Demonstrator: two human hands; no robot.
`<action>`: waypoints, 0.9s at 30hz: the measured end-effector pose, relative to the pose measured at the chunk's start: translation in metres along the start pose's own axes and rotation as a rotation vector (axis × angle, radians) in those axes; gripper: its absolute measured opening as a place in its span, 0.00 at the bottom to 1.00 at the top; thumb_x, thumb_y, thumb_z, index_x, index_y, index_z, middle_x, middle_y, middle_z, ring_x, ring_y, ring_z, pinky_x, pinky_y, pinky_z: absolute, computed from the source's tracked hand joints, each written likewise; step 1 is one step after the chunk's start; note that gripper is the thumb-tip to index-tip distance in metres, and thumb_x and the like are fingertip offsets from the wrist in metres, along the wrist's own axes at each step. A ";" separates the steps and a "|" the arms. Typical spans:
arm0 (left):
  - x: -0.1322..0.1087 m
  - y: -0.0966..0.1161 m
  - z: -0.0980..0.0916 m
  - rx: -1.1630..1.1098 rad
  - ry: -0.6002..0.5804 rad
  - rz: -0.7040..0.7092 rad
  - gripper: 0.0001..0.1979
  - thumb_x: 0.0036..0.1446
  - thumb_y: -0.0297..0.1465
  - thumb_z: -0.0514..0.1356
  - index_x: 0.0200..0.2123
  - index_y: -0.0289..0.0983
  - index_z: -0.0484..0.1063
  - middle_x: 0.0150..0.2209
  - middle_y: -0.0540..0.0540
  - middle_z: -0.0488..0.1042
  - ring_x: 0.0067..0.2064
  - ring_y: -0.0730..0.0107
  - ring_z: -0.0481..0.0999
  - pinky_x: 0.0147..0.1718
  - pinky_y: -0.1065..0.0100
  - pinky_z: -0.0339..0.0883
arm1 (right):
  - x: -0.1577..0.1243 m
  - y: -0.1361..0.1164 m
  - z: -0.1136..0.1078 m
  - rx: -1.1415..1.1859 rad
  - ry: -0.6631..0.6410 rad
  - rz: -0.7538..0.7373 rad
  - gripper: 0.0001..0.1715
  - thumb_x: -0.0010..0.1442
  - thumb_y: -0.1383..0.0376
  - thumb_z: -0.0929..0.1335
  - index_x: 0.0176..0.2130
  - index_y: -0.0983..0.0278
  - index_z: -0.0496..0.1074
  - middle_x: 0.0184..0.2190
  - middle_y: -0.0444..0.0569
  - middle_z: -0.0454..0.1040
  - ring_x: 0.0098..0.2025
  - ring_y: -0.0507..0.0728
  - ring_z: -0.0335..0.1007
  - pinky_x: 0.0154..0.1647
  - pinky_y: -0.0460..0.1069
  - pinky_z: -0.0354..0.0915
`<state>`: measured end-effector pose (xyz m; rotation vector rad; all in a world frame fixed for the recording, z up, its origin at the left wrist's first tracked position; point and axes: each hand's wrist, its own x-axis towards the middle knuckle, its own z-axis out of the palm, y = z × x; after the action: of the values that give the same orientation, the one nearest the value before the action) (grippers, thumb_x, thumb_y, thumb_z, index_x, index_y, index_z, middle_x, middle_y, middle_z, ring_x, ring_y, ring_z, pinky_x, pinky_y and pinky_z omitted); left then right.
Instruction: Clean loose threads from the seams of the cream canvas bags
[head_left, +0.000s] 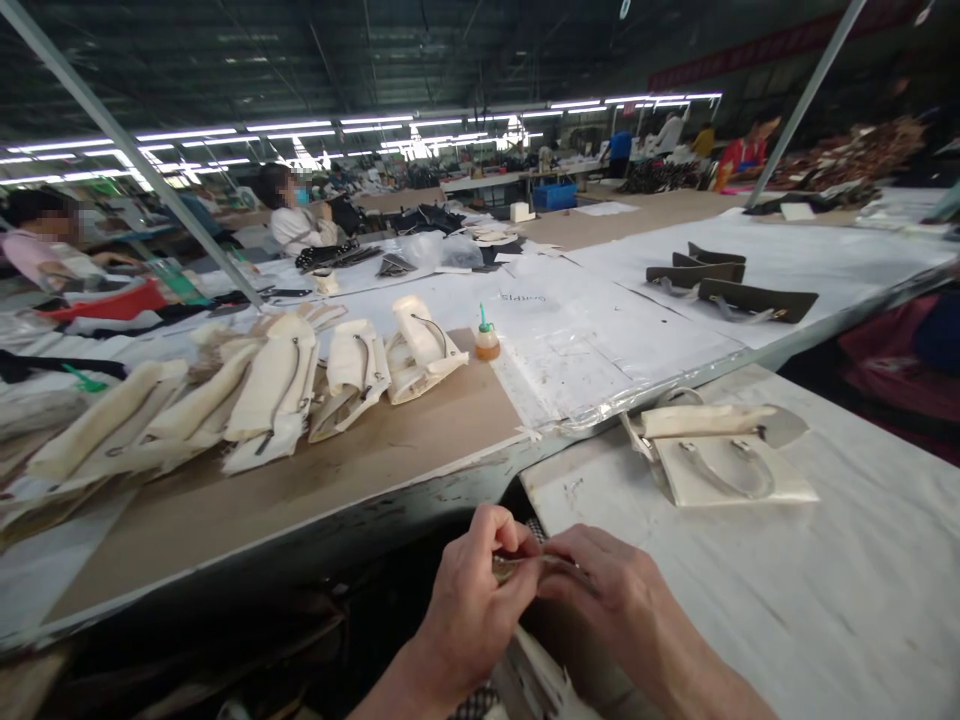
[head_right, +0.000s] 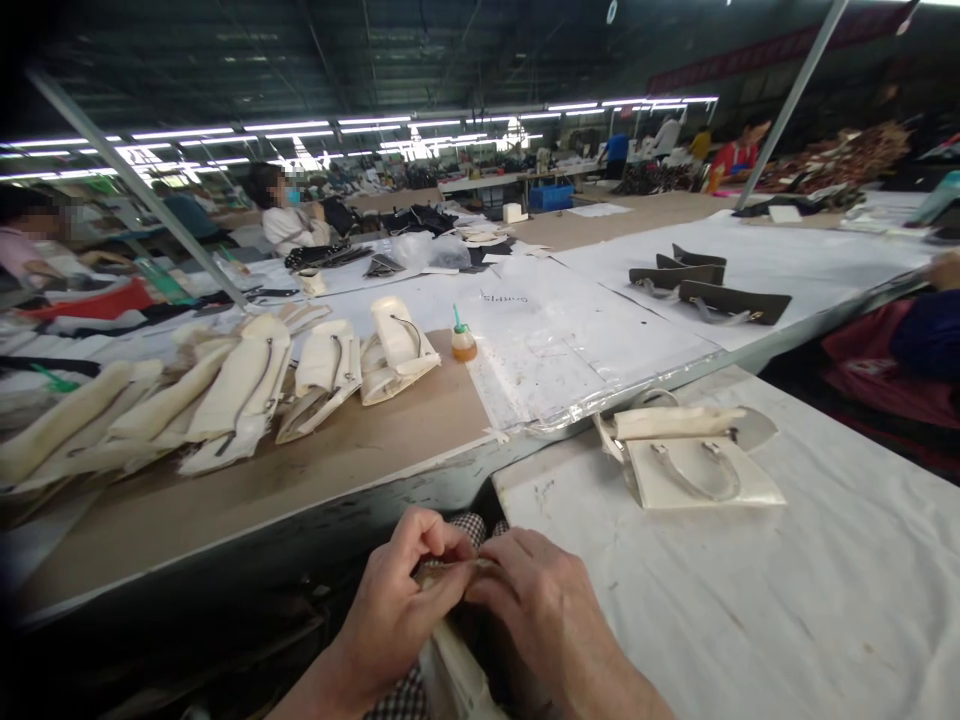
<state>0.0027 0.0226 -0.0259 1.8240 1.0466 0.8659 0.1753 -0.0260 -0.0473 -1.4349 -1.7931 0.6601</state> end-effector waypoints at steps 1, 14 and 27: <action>0.000 0.002 -0.001 -0.011 -0.009 -0.013 0.10 0.55 0.26 0.59 0.30 0.40 0.58 0.30 0.52 0.74 0.32 0.71 0.73 0.34 0.72 0.66 | 0.000 -0.001 0.000 0.007 -0.006 -0.011 0.07 0.67 0.65 0.66 0.40 0.61 0.75 0.34 0.46 0.77 0.34 0.56 0.75 0.35 0.48 0.67; 0.013 0.010 -0.024 -0.186 -0.311 -0.263 0.12 0.50 0.26 0.63 0.39 0.37 0.68 0.35 0.49 0.74 0.35 0.68 0.71 0.33 0.70 0.65 | 0.007 -0.003 0.002 0.027 -0.045 -0.048 0.21 0.71 0.59 0.61 0.32 0.63 0.76 0.27 0.47 0.74 0.30 0.55 0.72 0.29 0.48 0.63; 0.013 0.000 -0.020 0.185 -0.263 0.164 0.09 0.59 0.24 0.57 0.33 0.37 0.78 0.30 0.47 0.72 0.31 0.70 0.70 0.31 0.71 0.62 | 0.010 0.004 -0.004 0.142 -0.066 -0.002 0.14 0.68 0.64 0.65 0.32 0.62 0.76 0.28 0.45 0.75 0.31 0.53 0.73 0.31 0.47 0.64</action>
<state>-0.0093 0.0408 -0.0160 2.1361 0.8414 0.6160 0.1800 -0.0153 -0.0457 -1.3304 -1.7599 0.8258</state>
